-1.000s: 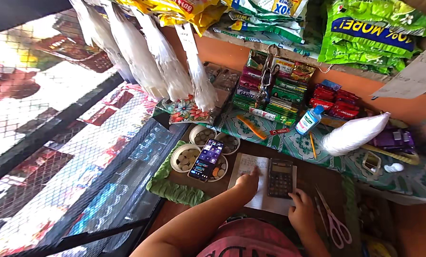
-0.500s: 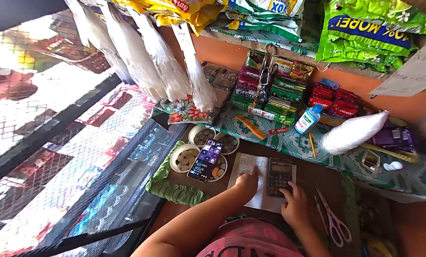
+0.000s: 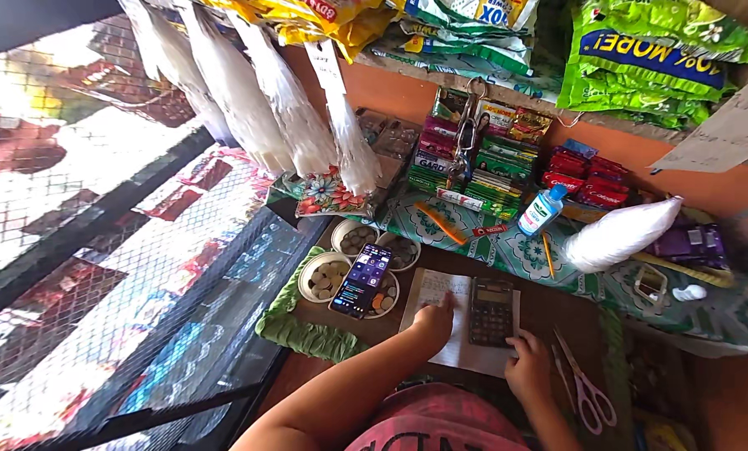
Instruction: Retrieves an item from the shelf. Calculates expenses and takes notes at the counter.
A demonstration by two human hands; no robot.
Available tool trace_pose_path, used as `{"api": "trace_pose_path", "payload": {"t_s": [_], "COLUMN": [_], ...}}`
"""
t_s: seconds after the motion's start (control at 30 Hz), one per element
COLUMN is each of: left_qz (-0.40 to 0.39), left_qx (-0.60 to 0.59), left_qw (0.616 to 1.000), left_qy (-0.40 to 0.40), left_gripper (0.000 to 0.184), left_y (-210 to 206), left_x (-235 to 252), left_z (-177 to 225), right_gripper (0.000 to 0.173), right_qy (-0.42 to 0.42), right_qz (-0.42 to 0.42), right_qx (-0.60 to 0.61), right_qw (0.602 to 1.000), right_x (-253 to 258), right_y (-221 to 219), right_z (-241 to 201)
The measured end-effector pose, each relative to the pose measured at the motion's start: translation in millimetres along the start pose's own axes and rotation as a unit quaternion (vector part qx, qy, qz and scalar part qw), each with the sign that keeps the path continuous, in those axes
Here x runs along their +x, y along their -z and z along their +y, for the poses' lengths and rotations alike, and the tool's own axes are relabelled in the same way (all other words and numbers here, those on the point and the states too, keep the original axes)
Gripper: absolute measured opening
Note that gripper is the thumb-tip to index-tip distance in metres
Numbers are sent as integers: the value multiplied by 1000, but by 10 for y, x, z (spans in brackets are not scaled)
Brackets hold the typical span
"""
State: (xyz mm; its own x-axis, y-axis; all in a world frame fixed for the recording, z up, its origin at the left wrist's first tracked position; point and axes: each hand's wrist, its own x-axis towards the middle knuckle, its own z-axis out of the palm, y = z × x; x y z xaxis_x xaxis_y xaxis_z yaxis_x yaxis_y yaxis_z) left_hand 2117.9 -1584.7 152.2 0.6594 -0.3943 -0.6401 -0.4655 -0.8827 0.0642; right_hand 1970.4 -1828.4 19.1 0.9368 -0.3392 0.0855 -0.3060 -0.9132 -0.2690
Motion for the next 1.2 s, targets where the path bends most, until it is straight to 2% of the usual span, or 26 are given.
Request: {"api": "trace_pose_path", "payload": {"t_s": [0.07, 0.2, 0.33, 0.4, 0.53, 0.6, 0.7, 0.83, 1.1, 1.2], "left_qz": [0, -1, 5, 6, 2, 3, 2, -1, -11, 15], "left_qx": [2, 5, -16, -21, -17, -13, -11, -9, -6, -33], "left_qw": [1000, 1000, 1000, 1000, 1000, 1000, 1000, 1000, 1000, 999], "left_qy": [0, 3, -5, -6, -3, -5, -3, -5, 3, -15], "left_gripper": [87, 90, 89, 87, 88, 87, 85, 85, 85, 96], "left_y": [6, -7, 38, 47, 35, 33, 20, 29, 45, 20], "left_x": [-1, 16, -38, -49, -28, -23, -15, -10, -11, -1], "left_z": [4, 8, -9, -7, -8, -6, -10, -4, 15, -19], "right_gripper": [39, 55, 51, 51, 58, 53, 44, 60, 59, 52], "right_qy": [10, 33, 40, 71, 145, 138, 72, -22, 3, 16], "right_qz": [7, 29, 5, 4, -47, -37, 0, -15, -9, -10], "right_qx": [-14, -26, -37, -20, -32, -29, 23, 72, 59, 21], "right_qw": [1000, 999, 998, 997, 988, 989, 997, 997, 998, 1000], "right_x": [-40, -10, 39, 43, -38, -39, -12, -26, -138, -152], "right_y": [-1, -1, 77, 144, 208, 216, 176, 96, 3, -62], "right_z": [40, -41, -255, -399, -647, -639, -471, -171, -13, 30]}}
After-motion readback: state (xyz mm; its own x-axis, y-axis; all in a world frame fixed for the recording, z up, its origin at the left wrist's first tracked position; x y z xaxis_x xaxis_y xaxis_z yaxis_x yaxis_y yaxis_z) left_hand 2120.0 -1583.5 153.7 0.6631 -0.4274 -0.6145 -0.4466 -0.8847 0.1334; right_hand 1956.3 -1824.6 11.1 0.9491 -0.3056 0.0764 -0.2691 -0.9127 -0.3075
